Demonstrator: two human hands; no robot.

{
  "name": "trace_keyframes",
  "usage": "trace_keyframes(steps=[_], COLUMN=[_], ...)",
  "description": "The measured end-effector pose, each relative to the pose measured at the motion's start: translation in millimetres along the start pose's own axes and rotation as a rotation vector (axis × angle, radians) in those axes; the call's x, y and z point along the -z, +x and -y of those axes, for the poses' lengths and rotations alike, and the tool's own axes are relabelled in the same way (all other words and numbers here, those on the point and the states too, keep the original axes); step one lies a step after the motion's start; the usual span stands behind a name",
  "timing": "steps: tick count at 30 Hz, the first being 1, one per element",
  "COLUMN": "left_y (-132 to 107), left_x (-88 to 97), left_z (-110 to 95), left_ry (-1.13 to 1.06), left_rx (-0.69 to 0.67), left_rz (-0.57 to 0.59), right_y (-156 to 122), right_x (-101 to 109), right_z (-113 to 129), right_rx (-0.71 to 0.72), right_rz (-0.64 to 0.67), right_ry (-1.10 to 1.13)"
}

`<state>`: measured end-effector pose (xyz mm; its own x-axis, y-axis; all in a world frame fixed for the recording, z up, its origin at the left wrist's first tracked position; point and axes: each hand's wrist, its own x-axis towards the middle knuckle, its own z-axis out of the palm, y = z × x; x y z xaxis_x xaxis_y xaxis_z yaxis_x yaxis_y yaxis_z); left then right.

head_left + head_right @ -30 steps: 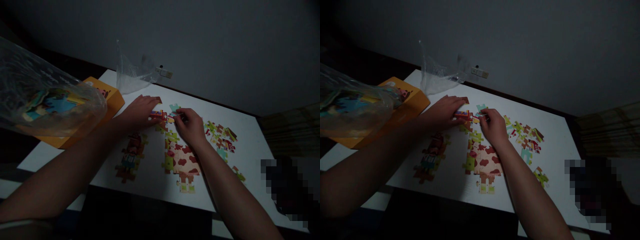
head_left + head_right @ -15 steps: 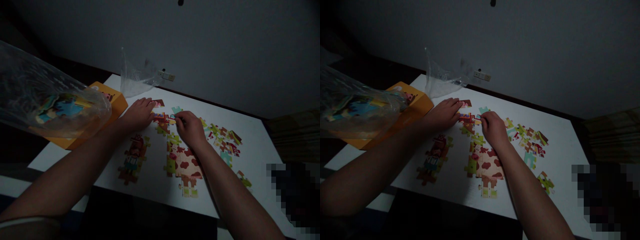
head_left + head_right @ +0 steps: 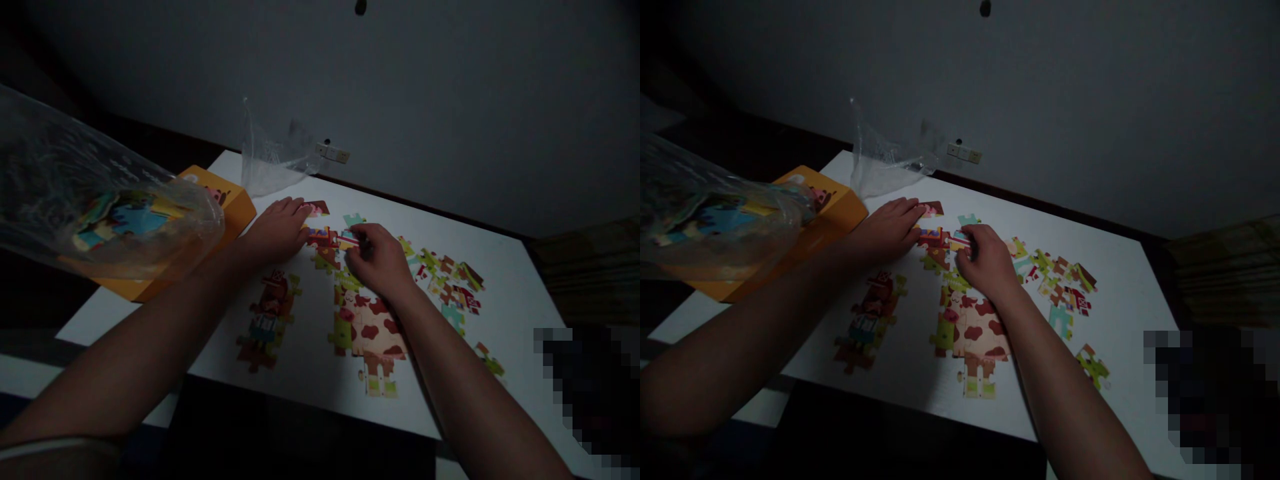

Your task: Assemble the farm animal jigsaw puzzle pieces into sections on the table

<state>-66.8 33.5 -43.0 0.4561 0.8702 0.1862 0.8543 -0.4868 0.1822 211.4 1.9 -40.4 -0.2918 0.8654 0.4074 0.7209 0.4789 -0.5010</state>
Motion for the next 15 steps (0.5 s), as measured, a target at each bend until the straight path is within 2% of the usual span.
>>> trace_keyframes(steps=[5,7,10,13,15], left_y=[-0.1,0.1,1.3,3.5,4.9], left_x=[1.1,0.5,2.7,13.4,22.3], left_z=[-0.1,0.5,0.4,-3.4,-8.1], left_ry=[-0.012,-0.023,-0.052,-0.09,-0.141], left_rx=[-0.007,-0.014,-0.02,-0.069,-0.134], left_rz=[0.006,0.008,-0.02,-0.112,-0.175], right_y=[-3.2,-4.7,-5.1,-3.0,-1.9], right_x=[2.8,6.1,14.0,24.4,31.2], right_z=[1.7,2.3,1.1,-1.8,-1.9], right_rx=[0.014,-0.005,-0.123,-0.232,-0.248], right_rz=[-0.021,-0.078,-0.286,-0.535,-0.596], right_ry=[0.03,0.075,0.161,0.34,0.422])
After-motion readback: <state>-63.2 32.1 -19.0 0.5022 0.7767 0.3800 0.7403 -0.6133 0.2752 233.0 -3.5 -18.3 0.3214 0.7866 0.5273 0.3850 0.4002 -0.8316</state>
